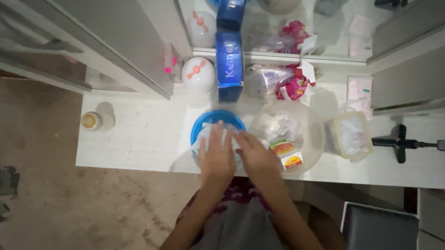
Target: The person unpacks small items from a plastic bag and places them into a blue bowl on a white vanity. The person handles several small boxes and packets, removing them from the bag and arranging them in the bowl.
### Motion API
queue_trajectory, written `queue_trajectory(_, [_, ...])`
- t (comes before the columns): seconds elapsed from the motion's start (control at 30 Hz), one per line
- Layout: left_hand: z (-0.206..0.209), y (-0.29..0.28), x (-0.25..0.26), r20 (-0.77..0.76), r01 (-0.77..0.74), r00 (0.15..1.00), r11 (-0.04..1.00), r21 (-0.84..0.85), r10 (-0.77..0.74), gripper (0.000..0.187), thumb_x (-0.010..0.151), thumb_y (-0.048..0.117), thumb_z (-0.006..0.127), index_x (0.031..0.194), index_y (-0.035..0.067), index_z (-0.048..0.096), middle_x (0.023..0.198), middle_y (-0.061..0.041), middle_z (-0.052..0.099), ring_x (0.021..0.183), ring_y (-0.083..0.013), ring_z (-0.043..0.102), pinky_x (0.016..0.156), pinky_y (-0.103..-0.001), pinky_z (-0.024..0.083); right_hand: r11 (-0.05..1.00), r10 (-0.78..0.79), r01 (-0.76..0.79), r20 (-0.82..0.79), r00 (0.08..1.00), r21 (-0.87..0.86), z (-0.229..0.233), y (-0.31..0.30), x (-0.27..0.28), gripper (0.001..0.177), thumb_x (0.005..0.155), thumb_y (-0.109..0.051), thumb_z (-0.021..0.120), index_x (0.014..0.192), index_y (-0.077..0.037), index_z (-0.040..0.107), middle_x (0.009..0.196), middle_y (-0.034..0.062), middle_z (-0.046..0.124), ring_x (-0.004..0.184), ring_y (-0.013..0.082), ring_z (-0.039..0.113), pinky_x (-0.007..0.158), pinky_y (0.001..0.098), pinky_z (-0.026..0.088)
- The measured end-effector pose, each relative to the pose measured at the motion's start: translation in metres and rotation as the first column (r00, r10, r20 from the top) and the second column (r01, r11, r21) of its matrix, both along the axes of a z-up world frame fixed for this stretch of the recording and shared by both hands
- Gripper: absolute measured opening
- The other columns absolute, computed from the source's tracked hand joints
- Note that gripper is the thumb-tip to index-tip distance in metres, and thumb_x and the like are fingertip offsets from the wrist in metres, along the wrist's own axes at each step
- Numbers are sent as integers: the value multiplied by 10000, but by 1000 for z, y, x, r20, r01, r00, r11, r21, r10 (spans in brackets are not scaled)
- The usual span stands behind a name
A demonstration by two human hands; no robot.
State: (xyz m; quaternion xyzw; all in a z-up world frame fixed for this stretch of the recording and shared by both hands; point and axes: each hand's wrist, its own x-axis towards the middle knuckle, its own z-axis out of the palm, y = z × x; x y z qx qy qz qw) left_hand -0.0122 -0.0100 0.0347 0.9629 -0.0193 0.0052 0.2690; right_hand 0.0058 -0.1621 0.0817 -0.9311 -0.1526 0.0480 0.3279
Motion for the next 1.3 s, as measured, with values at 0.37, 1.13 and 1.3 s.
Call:
queue_trajectory(0.37, [0, -82, 12, 208, 345, 920, 938, -26, -332, 618, 1012, 191, 662, 1582, -32, 575, 1794, -236, 398, 1678, -447, 343, 1350, -675, 252, 826, -390, 350, -1, 921, -442, -5, -76, -5, 586, 859, -337, 889, 1342, -49, 725, 1351, 211, 732, 1256, 428, 678, 957, 531, 597])
queue_trajectory(1.13, [29, -54, -5, 180, 293, 937, 954, 65, -300, 563, 1046, 176, 609, 1594, 44, 593, 1760, -170, 468, 1649, -404, 389, 1332, -700, 232, 890, -278, 355, 279, 919, -286, 70, -59, -11, 549, 834, -271, 878, 1327, -68, 745, 1334, 116, 769, 1098, 357, 752, 900, 494, 605])
queue_trajectory(1.3, [46, -10, -14, 98, 102, 989, 993, 67, -108, 501, 1039, 154, 626, 1534, 73, 612, 1682, -162, 529, 1615, -396, 436, 1334, -687, 237, 969, -244, 238, 373, 895, 64, 100, -16, -11, 458, 935, -189, 892, 1331, -37, 720, 1340, 168, 732, 1151, 349, 736, 957, 437, 625])
